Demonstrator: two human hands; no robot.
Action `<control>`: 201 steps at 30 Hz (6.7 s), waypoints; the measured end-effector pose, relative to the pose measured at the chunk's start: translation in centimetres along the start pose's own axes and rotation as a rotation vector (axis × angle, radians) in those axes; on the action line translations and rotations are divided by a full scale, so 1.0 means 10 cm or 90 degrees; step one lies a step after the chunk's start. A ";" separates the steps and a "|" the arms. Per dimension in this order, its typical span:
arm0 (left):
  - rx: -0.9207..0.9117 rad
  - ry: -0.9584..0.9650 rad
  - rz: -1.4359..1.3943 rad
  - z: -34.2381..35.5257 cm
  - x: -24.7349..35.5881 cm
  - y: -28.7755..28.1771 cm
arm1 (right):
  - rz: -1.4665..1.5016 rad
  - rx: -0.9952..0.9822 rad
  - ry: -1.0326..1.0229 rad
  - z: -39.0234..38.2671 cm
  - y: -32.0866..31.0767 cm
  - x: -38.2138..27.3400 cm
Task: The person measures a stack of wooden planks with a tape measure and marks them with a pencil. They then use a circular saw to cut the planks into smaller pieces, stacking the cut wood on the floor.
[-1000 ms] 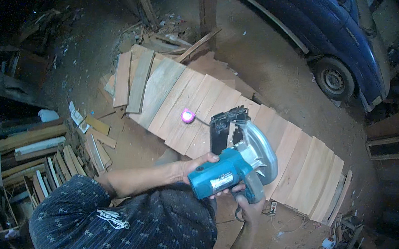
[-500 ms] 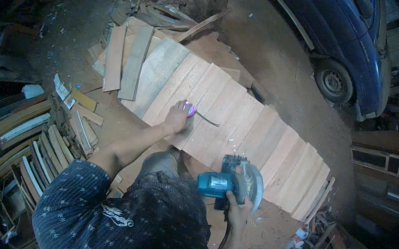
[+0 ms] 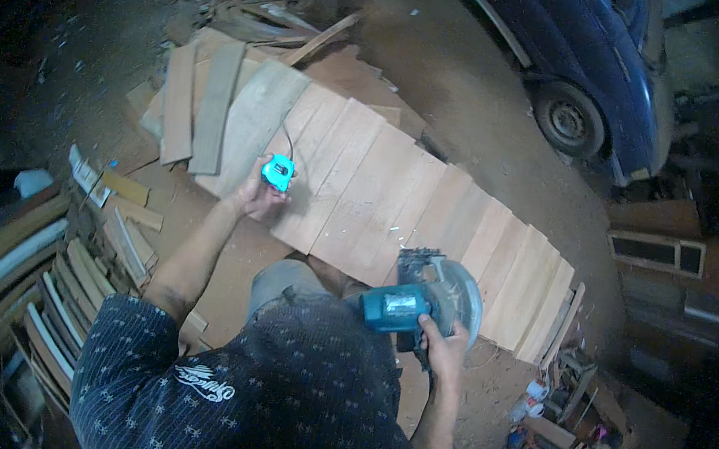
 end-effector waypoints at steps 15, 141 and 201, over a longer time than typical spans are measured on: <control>0.656 0.136 0.393 -3.66 -4.70 -1.75 | -0.138 -0.399 -0.243 0.12 -0.23 0.86; 0.753 0.166 0.568 -0.33 1.83 -4.53 | -0.809 -0.312 -0.117 1.87 2.68 1.31; -0.090 -0.075 0.414 -1.56 0.94 -1.05 | -0.514 -0.237 -0.872 0.74 3.20 -1.98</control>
Point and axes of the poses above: each hand's wrist, its own z-axis towards the middle knuckle, its own y-axis out of the palm, x = y × z, the point moved 7 cm from there along z, towards the middle knuckle, and after that the axes turned 3 degrees about z, right-handed, at the moved point
